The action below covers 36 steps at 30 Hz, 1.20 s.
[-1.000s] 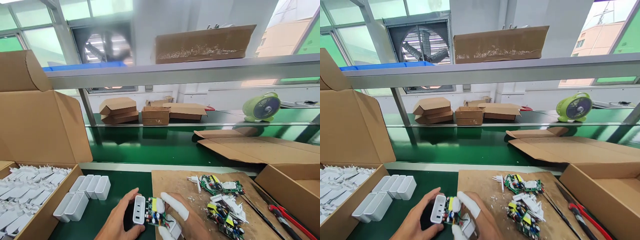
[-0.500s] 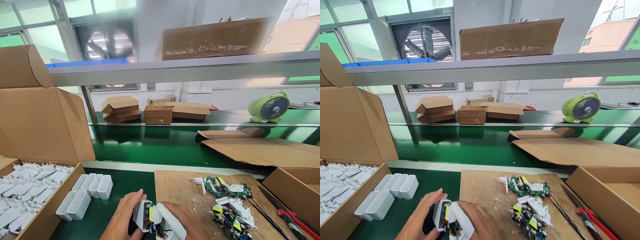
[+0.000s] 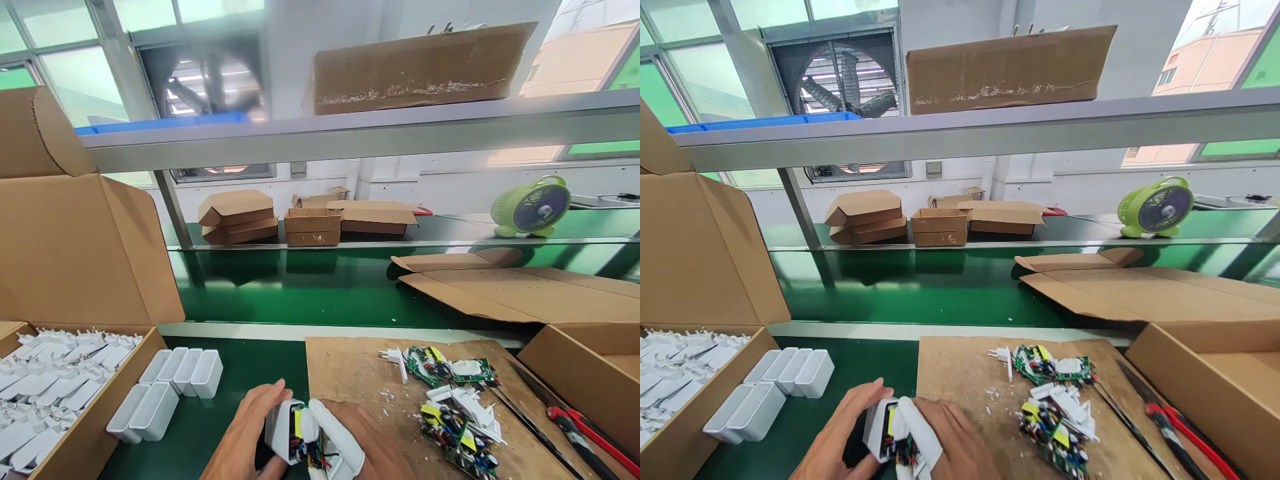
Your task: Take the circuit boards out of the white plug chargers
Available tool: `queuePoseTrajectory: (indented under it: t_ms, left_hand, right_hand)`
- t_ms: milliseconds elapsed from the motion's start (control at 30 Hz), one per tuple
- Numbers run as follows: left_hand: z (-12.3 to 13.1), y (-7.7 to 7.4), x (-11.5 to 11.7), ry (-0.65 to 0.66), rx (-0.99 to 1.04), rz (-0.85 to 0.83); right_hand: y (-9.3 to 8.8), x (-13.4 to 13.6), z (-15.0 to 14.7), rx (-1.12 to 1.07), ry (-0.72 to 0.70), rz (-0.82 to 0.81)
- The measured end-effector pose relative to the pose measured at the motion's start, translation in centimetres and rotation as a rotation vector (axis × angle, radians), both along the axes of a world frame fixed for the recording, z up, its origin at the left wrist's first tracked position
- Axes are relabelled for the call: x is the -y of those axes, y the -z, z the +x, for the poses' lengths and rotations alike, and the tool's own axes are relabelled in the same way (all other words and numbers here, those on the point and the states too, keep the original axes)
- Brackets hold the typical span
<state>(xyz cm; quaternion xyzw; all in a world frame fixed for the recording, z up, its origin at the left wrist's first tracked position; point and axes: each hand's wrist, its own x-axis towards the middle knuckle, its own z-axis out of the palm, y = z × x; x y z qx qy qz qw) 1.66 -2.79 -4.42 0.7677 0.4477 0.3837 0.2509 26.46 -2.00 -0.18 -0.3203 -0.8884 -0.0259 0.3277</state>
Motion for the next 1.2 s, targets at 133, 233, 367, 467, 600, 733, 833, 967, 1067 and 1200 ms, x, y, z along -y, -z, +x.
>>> queuePoseTrajectory:
  t_ms: [133, 233, 367, 467, 600, 733, 833, 967, 1067, 1200]
  left_hand:
    - [-0.2, -0.4, -0.2, 0.031, 0.016, 0.046]
    - [-0.4, -0.6, -0.4, 0.055, -0.003, 0.065]
    - [-0.5, -0.6, -0.4, 0.065, -0.012, 0.074]
    - [-0.4, -0.5, -0.3, 0.068, -0.004, 0.067]
    - [-0.3, -0.3, -0.2, 0.066, 0.003, 0.042]
    - [0.1, -0.1, -0.1, 0.108, 0.030, 0.010]
    - [0.3, -0.1, 0.1, 0.175, 0.043, -0.067]
    - [-0.3, -0.5, 0.0, 0.214, 0.006, -0.143]
    - [-1.0, -1.0, -0.5, 0.188, -0.018, -0.142]
    - [-1.3, -1.6, -1.3, 0.212, 0.116, -0.098]
  right_hand:
    - [1.1, 0.0, -0.4, -0.084, 0.007, -0.020]
    - [1.4, 0.2, -0.5, -0.131, -0.013, -0.040]
    - [1.8, 0.4, -0.4, -0.122, -0.016, -0.092]
    - [1.7, 0.7, -0.2, -0.116, -0.010, -0.132]
    - [1.4, 0.8, -0.3, -0.015, 0.001, -0.193]
    - [1.1, 0.5, -0.6, 0.026, -0.048, -0.153]
    - [0.7, 0.3, -0.6, -0.067, -0.038, -0.148]
    - [0.1, 0.3, -0.3, -0.179, -0.064, -0.171]
    - [0.0, 0.3, -0.4, -0.140, -0.078, -0.227]
    - [0.4, -0.4, -0.7, -0.015, -0.076, -0.143]
